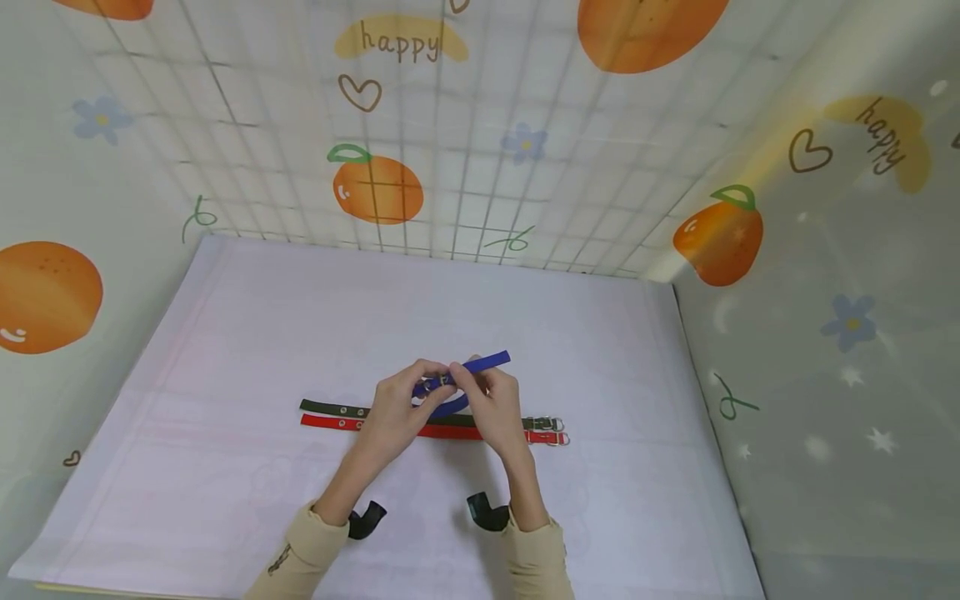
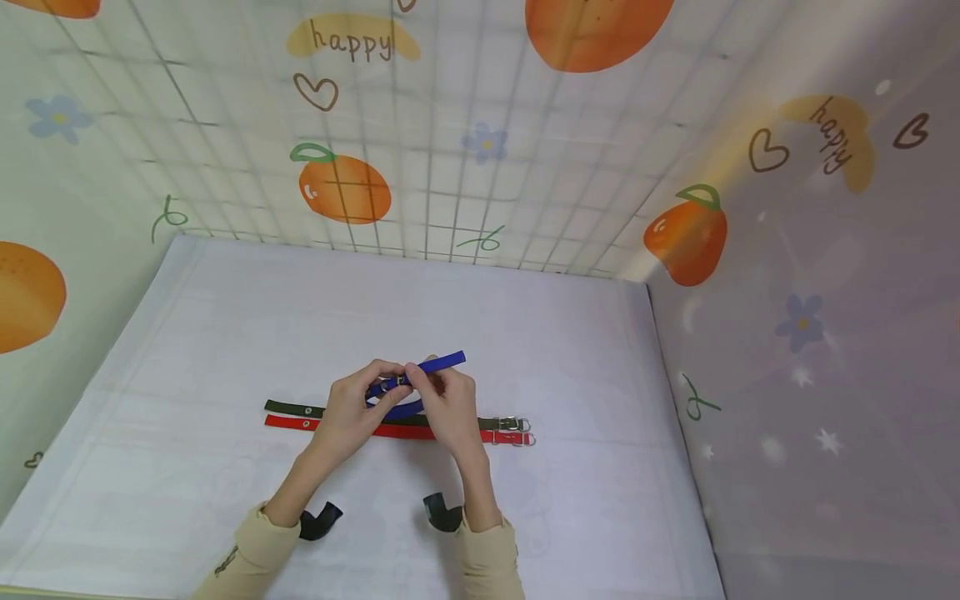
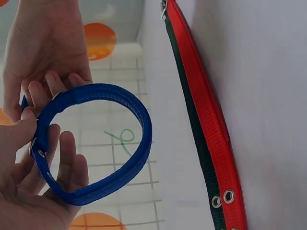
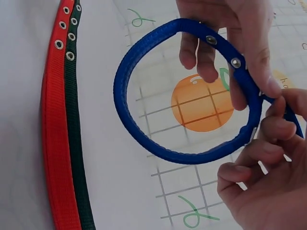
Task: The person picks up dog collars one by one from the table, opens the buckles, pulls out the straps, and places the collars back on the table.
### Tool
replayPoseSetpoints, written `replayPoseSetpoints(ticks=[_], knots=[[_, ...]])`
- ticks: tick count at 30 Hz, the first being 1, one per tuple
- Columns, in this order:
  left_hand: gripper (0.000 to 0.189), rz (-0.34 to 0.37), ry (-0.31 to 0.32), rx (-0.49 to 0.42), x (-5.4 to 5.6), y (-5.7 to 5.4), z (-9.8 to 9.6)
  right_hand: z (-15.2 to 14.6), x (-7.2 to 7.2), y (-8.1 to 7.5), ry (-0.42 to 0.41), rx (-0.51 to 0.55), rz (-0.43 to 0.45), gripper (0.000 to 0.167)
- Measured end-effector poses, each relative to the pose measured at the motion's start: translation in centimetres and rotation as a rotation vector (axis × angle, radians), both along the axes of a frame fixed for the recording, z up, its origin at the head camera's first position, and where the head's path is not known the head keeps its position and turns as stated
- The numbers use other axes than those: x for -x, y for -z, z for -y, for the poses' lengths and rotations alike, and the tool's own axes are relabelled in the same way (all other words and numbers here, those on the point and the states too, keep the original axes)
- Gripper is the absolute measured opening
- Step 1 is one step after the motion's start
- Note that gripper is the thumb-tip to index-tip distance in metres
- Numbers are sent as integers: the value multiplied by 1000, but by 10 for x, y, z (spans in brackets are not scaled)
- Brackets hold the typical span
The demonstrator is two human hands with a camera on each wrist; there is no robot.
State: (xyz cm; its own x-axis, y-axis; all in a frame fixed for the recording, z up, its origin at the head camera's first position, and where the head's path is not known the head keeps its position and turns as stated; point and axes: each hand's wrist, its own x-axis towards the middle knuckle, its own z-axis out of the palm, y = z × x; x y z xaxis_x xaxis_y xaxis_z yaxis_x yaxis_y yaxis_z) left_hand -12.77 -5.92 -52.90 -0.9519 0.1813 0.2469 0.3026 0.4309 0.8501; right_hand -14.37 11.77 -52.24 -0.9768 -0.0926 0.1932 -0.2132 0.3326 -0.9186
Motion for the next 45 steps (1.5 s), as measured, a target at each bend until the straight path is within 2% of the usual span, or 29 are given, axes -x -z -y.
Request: replayPoseSetpoints(ticks=[8,14,22,32,36,45], knots=[[30,12,-7,-32,-2,-1,-1,1,-1,2,9,66,-6,29],[29,-11,-8,-56,-3,-2,-2,1,-1,3,23,105,4,31],[29,4,-5,-92,-3,-1,-2,0,-1,4,73,116,35,36],[28,22,-4,-99,-2,0,-3,0,-1,6,79,110,41,35],[29,55,-12,-106,-1,2,-2,-1,-1,4,58,89,57,32],[27,108,-19,-174,3,10,0,-7,1,2,-50,-11,95,25]])
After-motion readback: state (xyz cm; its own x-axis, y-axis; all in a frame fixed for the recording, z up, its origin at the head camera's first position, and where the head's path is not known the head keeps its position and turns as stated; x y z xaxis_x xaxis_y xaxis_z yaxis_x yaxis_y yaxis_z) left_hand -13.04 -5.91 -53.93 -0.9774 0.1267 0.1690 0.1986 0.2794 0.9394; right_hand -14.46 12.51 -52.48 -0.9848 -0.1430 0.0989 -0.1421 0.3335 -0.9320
